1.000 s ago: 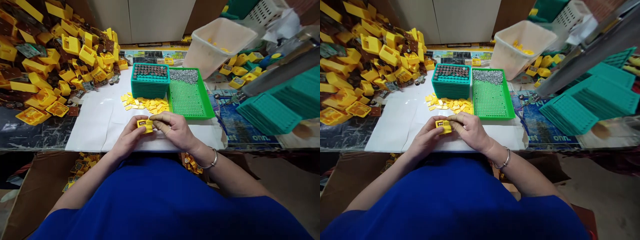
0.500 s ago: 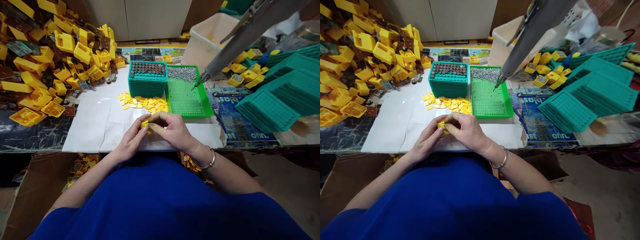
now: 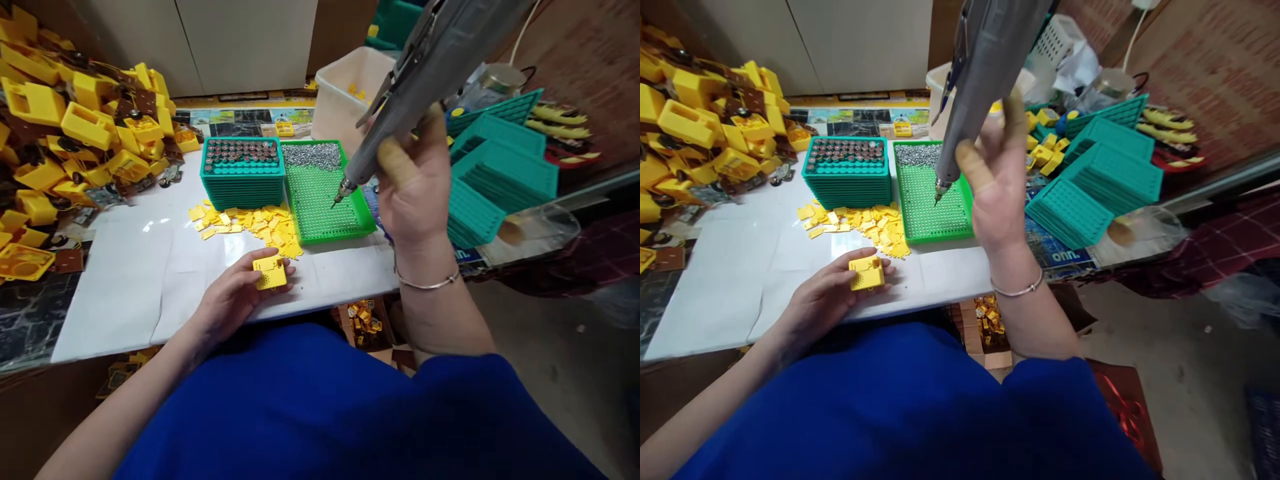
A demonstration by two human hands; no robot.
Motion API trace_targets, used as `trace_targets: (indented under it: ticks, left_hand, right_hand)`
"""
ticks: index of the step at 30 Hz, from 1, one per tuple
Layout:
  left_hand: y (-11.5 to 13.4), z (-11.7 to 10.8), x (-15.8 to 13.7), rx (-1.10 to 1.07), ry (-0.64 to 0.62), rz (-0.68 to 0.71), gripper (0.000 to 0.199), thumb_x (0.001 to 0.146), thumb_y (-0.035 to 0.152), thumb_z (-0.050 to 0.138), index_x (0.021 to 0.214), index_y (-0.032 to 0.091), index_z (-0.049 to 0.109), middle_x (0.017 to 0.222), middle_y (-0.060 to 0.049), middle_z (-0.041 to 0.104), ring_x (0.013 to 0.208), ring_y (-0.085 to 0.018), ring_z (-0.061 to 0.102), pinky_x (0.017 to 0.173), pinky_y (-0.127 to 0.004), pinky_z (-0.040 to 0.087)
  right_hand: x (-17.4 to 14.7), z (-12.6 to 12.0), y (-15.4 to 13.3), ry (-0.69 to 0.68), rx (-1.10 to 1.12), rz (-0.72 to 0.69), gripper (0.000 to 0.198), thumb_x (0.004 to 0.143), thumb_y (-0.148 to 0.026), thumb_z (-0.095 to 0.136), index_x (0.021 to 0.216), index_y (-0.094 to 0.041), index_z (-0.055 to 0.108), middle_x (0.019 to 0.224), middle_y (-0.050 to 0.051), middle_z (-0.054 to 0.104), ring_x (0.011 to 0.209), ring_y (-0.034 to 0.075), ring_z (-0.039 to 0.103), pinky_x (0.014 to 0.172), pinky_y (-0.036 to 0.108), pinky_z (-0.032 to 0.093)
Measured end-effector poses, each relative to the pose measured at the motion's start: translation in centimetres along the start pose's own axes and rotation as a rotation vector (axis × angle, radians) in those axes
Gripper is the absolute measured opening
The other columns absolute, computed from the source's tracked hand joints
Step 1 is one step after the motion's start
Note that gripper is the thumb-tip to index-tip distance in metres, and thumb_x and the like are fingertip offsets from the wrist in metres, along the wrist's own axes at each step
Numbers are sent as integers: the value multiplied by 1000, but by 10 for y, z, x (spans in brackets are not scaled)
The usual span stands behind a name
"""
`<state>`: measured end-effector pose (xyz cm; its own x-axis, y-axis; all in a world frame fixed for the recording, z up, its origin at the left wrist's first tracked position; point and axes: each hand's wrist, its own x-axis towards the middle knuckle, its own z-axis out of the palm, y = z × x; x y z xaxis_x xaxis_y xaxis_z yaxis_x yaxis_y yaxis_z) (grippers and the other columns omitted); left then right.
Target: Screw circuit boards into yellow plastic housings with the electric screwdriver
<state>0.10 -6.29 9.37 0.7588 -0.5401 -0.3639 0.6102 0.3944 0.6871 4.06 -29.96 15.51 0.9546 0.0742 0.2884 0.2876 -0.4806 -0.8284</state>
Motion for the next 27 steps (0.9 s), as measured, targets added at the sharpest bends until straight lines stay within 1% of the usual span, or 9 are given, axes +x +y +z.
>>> trace_targets:
  ticks: [3,5,7,9,12,15,17,21,27]
  left_hand:
    - [0,9,10,49,26,-6,38,75,26,74,110,17,63,108,-14,73,109,-30,68,94,-46,55]
    - [-2,14,17,109,83,8,32,75,29,77,102,18,63,100,-10,74,98,-26,72,83,-40,60]
    - [-4,17,22,162,118,13,27,75,29,79,93,18,64,92,-7,74,86,-22,73,70,-33,61]
    - [-5,19,25,199,131,5,26,73,30,81,88,16,65,89,-6,73,79,-20,72,63,-29,60]
    - [-5,20,26,225,145,-13,28,73,32,82,90,16,66,88,-6,73,79,-20,72,62,-28,61]
    - [-4,19,27,228,148,-22,27,74,32,81,92,17,67,88,-6,73,80,-21,72,63,-29,61]
    - [-3,19,27,222,147,-26,26,74,32,80,91,17,68,88,-6,72,80,-21,72,62,-28,61]
    - [-4,17,29,215,138,-34,23,76,31,79,91,17,69,89,-5,73,80,-20,71,63,-28,61]
    - [-4,18,29,198,125,-35,23,76,30,79,90,16,68,92,-7,73,81,-21,72,63,-29,62]
  right_hand:
    - [-3,-2,3,57,43,52,27,83,-48,69,94,-23,64,72,0,64,74,17,65,63,29,52]
    - [-2,1,7,94,110,52,28,83,-50,68,91,-24,62,70,-1,61,70,16,63,62,29,51]
    - [5,4,12,139,266,-20,28,82,-50,70,85,-25,59,70,-2,58,64,14,59,59,29,50]
    - [12,10,19,184,453,-117,30,78,-50,74,80,-26,55,70,-4,54,56,11,52,53,28,46]
    - [18,25,27,194,523,-111,40,76,-61,70,74,-27,50,64,-4,46,50,11,43,47,28,40]
    - [16,40,32,195,355,4,55,76,-81,52,71,-27,44,63,-2,39,52,12,41,50,29,42]
    - [14,48,35,209,285,29,60,77,-86,43,72,-26,44,64,-2,37,53,12,41,52,29,43]
    - [14,52,35,241,337,3,58,80,-83,43,72,-25,43,63,-2,35,50,11,39,49,29,41]
    - [14,50,34,202,509,-7,49,76,-70,64,70,-26,44,56,-5,35,48,11,37,47,28,37]
